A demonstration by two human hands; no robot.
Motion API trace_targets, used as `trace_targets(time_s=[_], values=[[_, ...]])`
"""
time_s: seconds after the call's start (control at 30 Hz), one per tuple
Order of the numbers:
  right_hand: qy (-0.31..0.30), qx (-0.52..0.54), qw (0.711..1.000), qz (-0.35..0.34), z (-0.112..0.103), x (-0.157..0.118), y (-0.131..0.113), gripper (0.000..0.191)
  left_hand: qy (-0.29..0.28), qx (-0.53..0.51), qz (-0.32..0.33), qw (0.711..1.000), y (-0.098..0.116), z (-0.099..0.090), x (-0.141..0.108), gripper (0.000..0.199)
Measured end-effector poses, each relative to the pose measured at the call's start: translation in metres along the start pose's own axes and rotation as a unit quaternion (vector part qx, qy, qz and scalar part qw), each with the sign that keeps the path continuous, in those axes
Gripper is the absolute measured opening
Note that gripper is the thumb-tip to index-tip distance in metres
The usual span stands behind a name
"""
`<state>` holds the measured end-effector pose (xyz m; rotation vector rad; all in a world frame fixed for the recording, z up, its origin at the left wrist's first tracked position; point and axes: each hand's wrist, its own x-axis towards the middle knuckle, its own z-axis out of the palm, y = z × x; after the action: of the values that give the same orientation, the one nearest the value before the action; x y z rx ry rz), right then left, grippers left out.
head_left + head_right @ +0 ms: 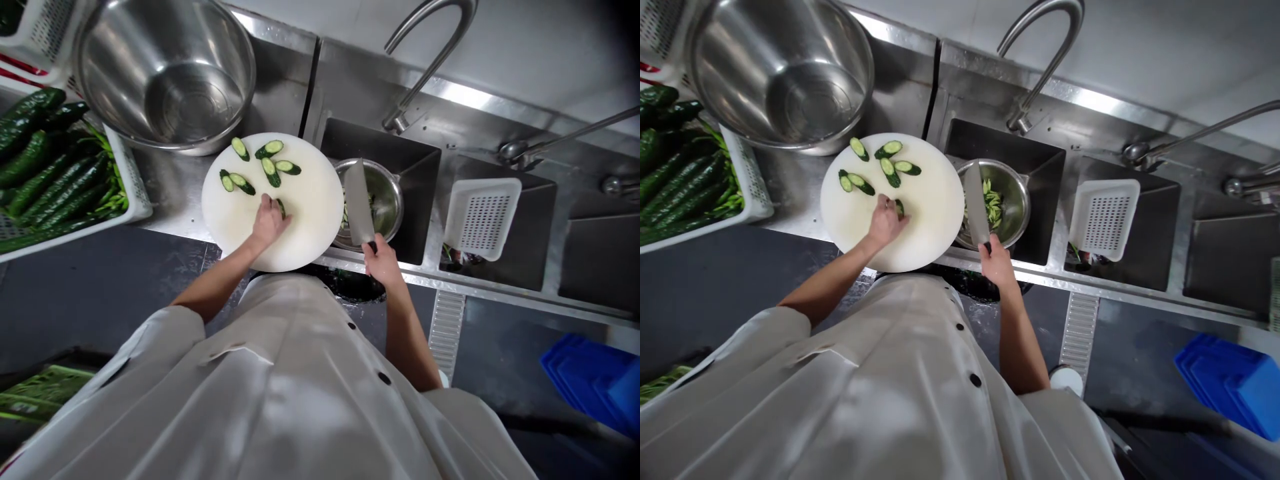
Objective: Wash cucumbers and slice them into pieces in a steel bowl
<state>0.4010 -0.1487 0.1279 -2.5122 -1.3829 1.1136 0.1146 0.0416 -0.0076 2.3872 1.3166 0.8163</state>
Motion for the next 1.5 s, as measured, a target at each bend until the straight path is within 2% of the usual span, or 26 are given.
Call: trace_targets(time_s=[0.07, 0.13, 0.2, 0.3, 0.37, 0.5, 0.7, 0.83, 1.5], values=[[-0.004, 0.004, 1.0, -0.007, 0.003, -0.013, -0.007, 0.044, -0.005, -0.012, 0.008, 1.0, 0.017, -0.004, -0.021, 0.035], [-0.019, -0.017, 0.999, -0.04, 0.012, -0.027, -0.016, 0.044, -0.013, -0.023, 0.029, 0.999, 0.023, -0.012, -0.03, 0.026], [-0.045, -0.062, 0.994, -0.078, 0.024, -0.038, -0.027, 0.044, -0.053, -0.034, 0.086, 0.994, 0.019, -0.02, -0.028, 0.028], [-0.09, -0.134, 0.982, -0.103, 0.035, -0.05, -0.042, 0.043, -0.144, -0.035, 0.177, 0.973, 0.005, -0.025, -0.017, 0.031], [-0.102, -0.168, 0.974, -0.109, 0.035, -0.058, -0.05, 0.044, -0.172, -0.03, 0.203, 0.963, -0.001, -0.023, -0.01, 0.031], [-0.119, -0.2, 0.966, -0.115, 0.028, -0.069, -0.066, 0.042, -0.165, -0.033, 0.206, 0.964, -0.004, -0.017, -0.005, 0.028], [-0.131, -0.194, 0.965, -0.118, 0.028, -0.059, -0.088, 0.039, -0.166, -0.038, 0.221, 0.96, -0.007, -0.017, -0.006, 0.031], [-0.13, -0.191, 0.966, -0.117, 0.026, -0.06, -0.09, 0.04, -0.166, -0.041, 0.22, 0.96, -0.01, -0.018, -0.006, 0.035], [-0.127, -0.174, 0.971, -0.106, 0.032, -0.059, -0.093, 0.043, -0.132, -0.039, 0.194, 0.971, -0.007, -0.018, -0.009, 0.032]])
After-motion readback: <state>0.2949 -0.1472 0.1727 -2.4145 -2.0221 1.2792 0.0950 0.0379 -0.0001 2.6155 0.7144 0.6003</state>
